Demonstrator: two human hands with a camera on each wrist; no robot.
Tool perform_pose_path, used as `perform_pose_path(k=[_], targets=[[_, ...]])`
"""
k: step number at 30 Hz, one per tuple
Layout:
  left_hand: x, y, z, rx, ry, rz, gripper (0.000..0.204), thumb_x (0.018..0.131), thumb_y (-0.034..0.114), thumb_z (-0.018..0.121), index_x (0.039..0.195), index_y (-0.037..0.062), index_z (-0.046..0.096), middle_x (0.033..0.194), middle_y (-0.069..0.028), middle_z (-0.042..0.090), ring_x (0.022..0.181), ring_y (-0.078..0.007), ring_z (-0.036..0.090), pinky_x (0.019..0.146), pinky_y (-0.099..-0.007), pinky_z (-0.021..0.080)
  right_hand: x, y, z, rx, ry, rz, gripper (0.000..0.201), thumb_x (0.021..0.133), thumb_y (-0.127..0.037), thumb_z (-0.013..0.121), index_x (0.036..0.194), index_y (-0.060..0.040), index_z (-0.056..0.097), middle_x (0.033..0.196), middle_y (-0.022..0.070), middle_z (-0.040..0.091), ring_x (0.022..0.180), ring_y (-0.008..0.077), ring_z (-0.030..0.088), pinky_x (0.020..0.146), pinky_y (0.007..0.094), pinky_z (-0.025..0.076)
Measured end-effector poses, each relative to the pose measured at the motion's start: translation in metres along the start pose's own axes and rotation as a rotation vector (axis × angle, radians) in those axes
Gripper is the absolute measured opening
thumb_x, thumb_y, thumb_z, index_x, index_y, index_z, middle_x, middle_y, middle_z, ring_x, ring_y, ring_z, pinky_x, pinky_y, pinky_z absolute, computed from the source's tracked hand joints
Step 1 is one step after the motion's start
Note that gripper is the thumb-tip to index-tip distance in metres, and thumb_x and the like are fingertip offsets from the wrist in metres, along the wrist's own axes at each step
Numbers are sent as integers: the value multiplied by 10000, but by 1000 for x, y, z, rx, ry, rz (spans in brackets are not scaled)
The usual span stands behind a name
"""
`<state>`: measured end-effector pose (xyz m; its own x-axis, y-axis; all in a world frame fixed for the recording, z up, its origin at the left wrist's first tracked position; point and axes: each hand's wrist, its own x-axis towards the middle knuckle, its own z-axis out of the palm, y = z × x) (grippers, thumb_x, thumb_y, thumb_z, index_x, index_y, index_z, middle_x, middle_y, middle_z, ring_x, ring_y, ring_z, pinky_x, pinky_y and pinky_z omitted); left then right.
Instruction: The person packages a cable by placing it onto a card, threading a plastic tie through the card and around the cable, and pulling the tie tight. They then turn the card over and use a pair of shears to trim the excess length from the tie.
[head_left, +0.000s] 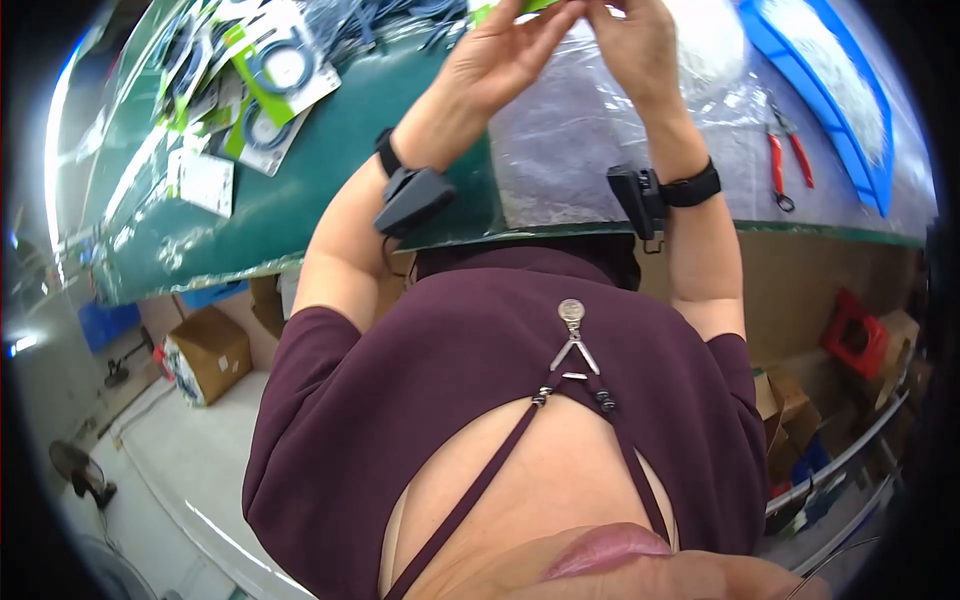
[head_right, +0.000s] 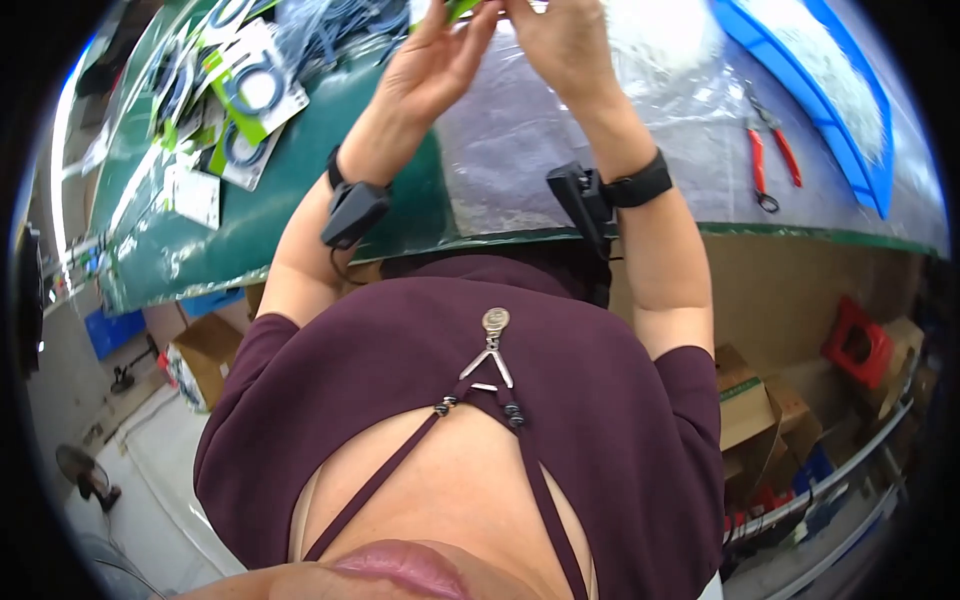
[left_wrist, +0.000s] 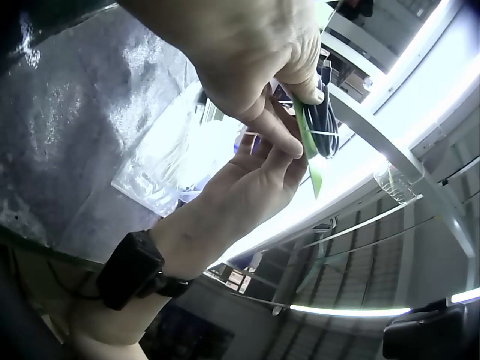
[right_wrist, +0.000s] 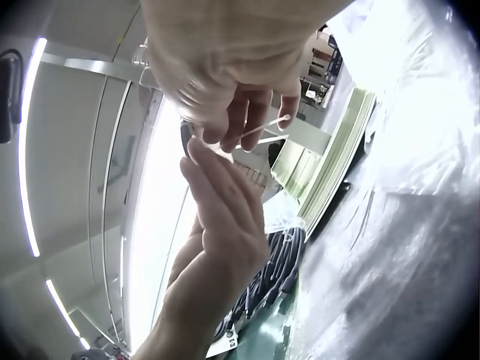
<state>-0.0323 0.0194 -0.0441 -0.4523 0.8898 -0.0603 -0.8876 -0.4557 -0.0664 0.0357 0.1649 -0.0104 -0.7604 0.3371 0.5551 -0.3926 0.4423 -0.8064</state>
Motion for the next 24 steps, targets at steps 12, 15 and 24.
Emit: perform_pose_path(k=[12,15,24], targets=[[-24,-18,42,753,88,522,280,949,158,539,1165,-19,528,1156,-171,596,1031,-314,622,892,-378,540,-11,-44,-42,-561,111,-410,193,802,-30,671,988,-54,625,890,58,619,797,196,588,731,306,459],[-26,-29,50,828,82,557,272,941,133,548,1168,-17,529,1112,-160,617,980,-306,645,867,-381,549,-4,-56,-33,-654,-23,-624,201,769,-26,687,956,-76,634,880,49,603,777,205,563,716,317,431],[-33,-33,55,1139,107,756,238,868,60,630,1099,10,603,1024,-122,650,940,-257,653,802,-322,553,-13,-59,-19,194,-104,-273,182,822,-36,665,995,-40,610,959,65,633,829,178,613,766,294,485]])
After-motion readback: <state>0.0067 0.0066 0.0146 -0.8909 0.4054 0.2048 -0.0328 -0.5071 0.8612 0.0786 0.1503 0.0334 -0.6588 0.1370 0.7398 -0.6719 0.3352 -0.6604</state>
